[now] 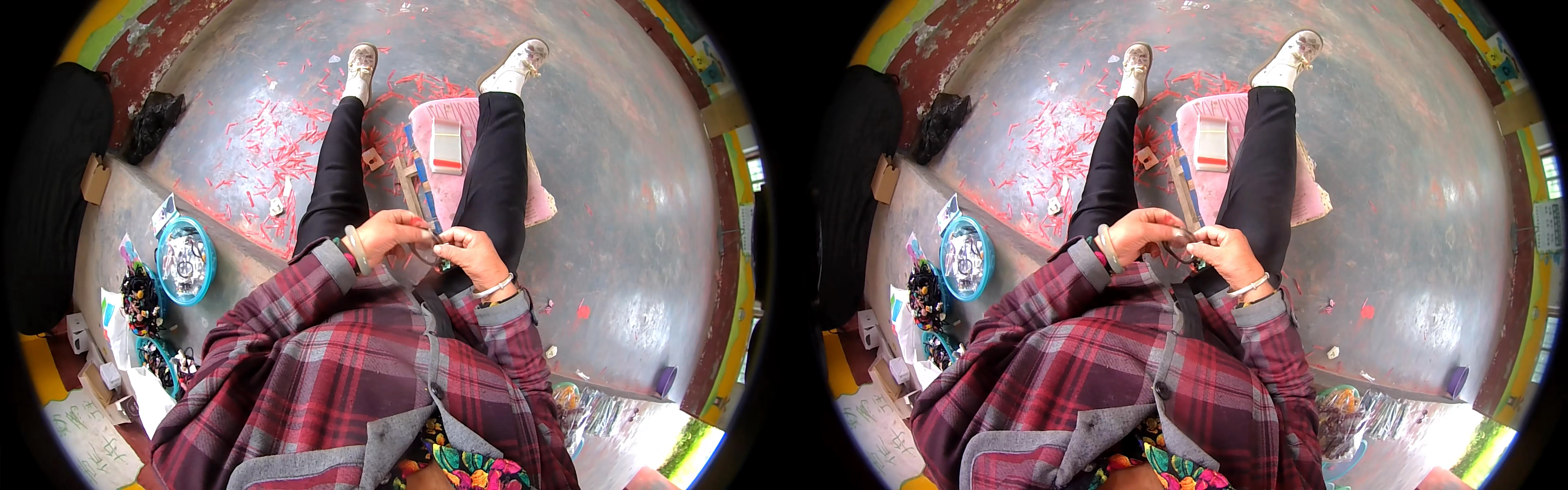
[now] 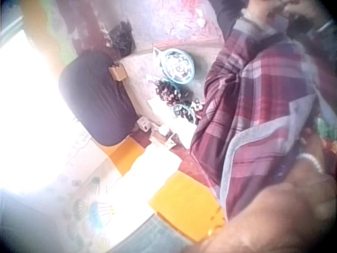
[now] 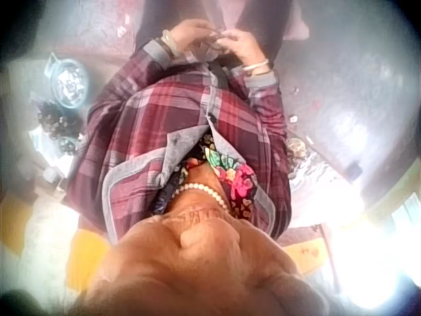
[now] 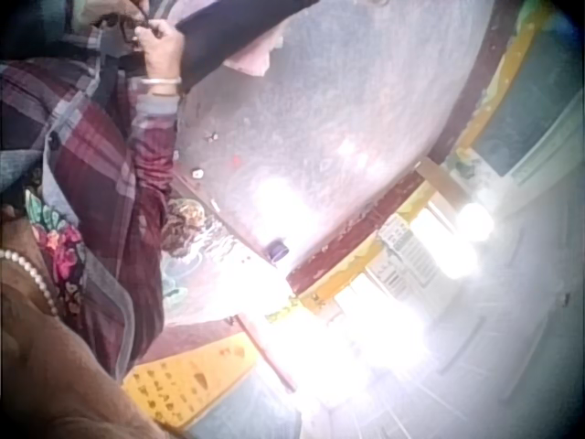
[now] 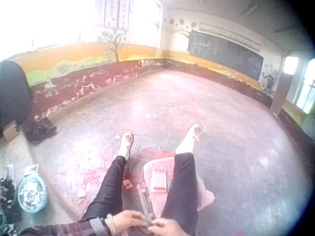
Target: The person sits on a small stool and assembles hair accessories by hand. They repeatedly pick up small red strips and black hair ties, wrap the strips around the ties, and place the finished items into a blue bowl.
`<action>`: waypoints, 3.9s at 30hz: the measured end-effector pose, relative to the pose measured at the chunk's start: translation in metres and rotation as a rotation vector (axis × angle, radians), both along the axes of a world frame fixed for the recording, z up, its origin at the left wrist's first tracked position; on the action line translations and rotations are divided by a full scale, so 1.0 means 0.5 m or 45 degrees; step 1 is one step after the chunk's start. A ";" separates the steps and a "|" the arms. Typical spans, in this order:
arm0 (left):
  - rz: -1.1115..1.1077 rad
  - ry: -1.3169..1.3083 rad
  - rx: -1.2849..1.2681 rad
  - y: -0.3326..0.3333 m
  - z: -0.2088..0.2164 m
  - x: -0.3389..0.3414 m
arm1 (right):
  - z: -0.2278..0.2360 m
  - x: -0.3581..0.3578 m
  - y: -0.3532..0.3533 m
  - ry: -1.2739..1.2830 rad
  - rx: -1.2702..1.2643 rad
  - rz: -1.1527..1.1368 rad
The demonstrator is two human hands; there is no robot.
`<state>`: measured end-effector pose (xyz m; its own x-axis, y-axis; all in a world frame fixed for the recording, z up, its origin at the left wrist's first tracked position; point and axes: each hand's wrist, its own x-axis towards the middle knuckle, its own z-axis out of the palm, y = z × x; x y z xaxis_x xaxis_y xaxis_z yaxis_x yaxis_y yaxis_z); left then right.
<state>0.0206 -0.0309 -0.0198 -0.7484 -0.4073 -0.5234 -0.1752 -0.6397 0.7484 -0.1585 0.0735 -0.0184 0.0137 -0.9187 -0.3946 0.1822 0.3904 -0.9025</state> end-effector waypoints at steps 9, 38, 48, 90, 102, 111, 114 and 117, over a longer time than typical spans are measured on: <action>0.179 0.188 0.108 0.016 0.000 0.000 | -0.012 0.024 -0.009 -0.270 0.013 -0.450; 0.119 0.095 0.220 0.035 -0.024 -0.011 | -0.011 0.041 -0.020 -0.204 -0.141 -0.806; 0.151 0.213 0.098 0.043 -0.016 -0.014 | -0.022 0.042 -0.019 -0.104 -0.138 -0.852; 0.695 0.350 0.224 0.045 -0.054 -0.001 | -0.036 0.054 -0.025 -0.829 -0.097 -0.924; 0.712 0.225 -0.011 0.005 -0.058 0.019 | 0.026 0.046 -0.089 -0.266 -0.236 -0.797; 0.450 0.306 -0.162 -0.048 -0.002 -0.022 | -0.015 0.020 -0.124 0.294 -0.329 -0.402; 0.518 0.188 -0.157 -0.040 -0.017 -0.040 | -0.032 0.018 -0.124 0.327 -0.314 -0.383; 0.552 0.166 -0.122 -0.041 -0.042 -0.053 | -0.043 0.007 -0.126 0.229 -0.252 -0.435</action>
